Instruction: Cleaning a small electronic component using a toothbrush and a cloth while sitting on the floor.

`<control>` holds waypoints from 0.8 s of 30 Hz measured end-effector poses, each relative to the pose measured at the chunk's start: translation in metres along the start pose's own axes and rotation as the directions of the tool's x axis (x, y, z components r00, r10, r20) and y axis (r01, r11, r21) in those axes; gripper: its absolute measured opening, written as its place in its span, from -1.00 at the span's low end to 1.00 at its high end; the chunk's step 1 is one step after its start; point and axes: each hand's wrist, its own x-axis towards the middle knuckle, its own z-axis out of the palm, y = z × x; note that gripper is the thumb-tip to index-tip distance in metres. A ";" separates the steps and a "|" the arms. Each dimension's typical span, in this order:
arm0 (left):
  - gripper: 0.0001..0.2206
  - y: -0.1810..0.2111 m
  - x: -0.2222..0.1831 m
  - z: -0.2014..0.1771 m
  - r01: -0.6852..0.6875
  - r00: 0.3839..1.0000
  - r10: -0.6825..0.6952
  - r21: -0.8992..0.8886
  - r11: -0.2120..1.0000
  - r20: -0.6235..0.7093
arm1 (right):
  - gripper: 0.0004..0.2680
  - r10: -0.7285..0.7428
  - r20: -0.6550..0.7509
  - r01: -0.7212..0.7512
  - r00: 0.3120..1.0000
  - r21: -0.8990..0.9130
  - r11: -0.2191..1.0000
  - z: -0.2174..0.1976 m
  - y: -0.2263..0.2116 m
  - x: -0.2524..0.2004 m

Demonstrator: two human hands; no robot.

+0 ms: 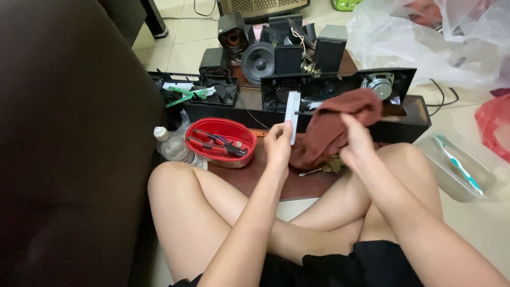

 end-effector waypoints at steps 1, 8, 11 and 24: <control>-0.78 0.000 -0.006 0.005 0.003 1.000 -0.003 0.006 1.000 0.004 | -0.54 0.003 -0.006 -0.003 1.000 0.004 1.000 0.004 0.006 -0.011; -0.83 -0.050 -0.007 -0.008 0.014 0.988 -0.040 0.171 0.985 0.151 | -0.34 0.081 0.101 -0.050 0.991 -0.278 0.959 0.015 0.037 -0.053; -0.80 -0.059 -0.004 -0.016 -0.004 0.953 -0.110 0.374 0.927 0.282 | -0.41 -0.074 0.108 0.109 0.991 -0.369 0.923 0.004 0.049 -0.042; -0.52 -0.037 -0.036 -0.067 0.258 0.899 -0.151 -0.219 0.941 0.411 | -0.78 -0.288 0.626 0.660 0.725 -0.510 0.552 -0.070 0.109 0.040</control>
